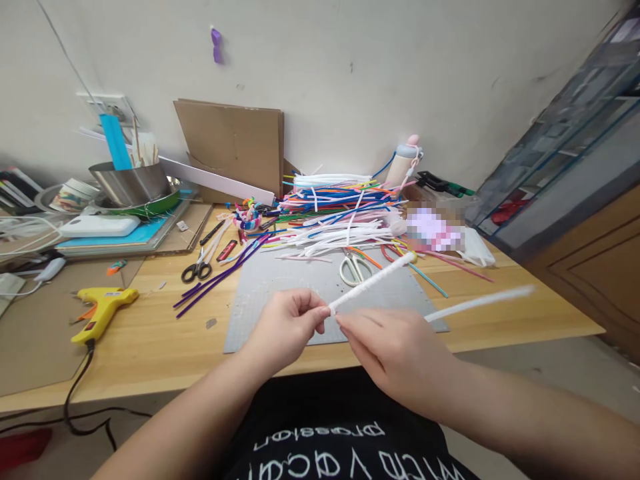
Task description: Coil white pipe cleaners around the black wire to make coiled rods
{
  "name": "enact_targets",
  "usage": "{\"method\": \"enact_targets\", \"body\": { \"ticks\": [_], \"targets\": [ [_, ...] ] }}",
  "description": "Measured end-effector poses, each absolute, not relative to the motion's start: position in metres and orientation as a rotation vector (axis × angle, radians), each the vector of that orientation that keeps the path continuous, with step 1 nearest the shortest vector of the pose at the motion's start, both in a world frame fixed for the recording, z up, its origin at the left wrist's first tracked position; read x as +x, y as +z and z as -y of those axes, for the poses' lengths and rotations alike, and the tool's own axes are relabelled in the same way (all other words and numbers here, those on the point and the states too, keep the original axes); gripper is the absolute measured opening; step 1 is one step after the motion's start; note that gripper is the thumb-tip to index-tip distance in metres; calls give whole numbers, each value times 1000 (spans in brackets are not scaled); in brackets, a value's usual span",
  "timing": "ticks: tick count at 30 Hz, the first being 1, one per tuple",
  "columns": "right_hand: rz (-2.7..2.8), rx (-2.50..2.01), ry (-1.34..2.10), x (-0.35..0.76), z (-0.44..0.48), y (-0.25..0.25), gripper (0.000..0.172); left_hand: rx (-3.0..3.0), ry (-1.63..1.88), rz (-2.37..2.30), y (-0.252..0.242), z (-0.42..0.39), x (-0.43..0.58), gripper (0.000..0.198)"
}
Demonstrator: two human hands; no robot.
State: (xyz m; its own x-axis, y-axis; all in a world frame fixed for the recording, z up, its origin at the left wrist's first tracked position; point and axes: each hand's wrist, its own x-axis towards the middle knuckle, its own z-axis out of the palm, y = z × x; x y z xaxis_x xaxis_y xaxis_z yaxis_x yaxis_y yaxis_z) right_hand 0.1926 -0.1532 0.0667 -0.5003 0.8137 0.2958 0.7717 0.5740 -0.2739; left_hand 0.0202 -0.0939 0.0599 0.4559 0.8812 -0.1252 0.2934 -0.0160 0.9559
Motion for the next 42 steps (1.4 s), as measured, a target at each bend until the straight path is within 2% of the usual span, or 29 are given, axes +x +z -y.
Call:
{"method": "enact_targets", "body": {
  "ticks": [3, 6, 9, 11, 15, 21, 23, 26, 28, 32, 34, 36, 42],
  "targets": [
    [2056, -1182, 540, 193, 150, 50, 22, 1328, 662, -933, 59, 93, 15, 22],
    [1726, -1138, 1113, 197, 136, 39, 21, 1253, 635, -814, 58, 92, 10, 23],
    [1601, -1078, 1673, 205, 116, 35, 28, 1251, 516, -728, 61, 93, 8, 21],
    [1631, -1072, 1853, 212, 102, 39, 27, 1264, 406, -705, 65, 94, 9, 21],
    [2042, -1125, 1852, 215, 83, 62, 20, 1392, 203, -725, 69, 97, 12, 17],
    [2477, -1295, 1494, 201, 86, 98, 16, 1829, 147, -885, 57, 100, 16, 24],
    [2635, -1331, 1250, 195, 96, 104, 17, 1917, 177, -953, 52, 99, 18, 23],
    [2818, -1409, 532, 189, 116, 105, 18, 1986, 300, -1086, 47, 96, 20, 19],
    [2806, -1437, 183, 187, 130, 98, 12, 1934, 404, -1136, 47, 93, 20, 18],
    [2569, -1341, -29, 189, 150, 71, 15, 1587, 582, -1073, 47, 89, 17, 20],
    [2409, -1320, 5, 189, 155, 56, 20, 1388, 640, -987, 46, 88, 16, 23],
    [2252, -1294, 181, 190, 154, 45, 23, 1248, 671, -895, 45, 89, 16, 25],
    [1813, -1187, 1385, 203, 115, 29, 25, 1127, 565, -753, 46, 93, 12, 24]
  ]
}}
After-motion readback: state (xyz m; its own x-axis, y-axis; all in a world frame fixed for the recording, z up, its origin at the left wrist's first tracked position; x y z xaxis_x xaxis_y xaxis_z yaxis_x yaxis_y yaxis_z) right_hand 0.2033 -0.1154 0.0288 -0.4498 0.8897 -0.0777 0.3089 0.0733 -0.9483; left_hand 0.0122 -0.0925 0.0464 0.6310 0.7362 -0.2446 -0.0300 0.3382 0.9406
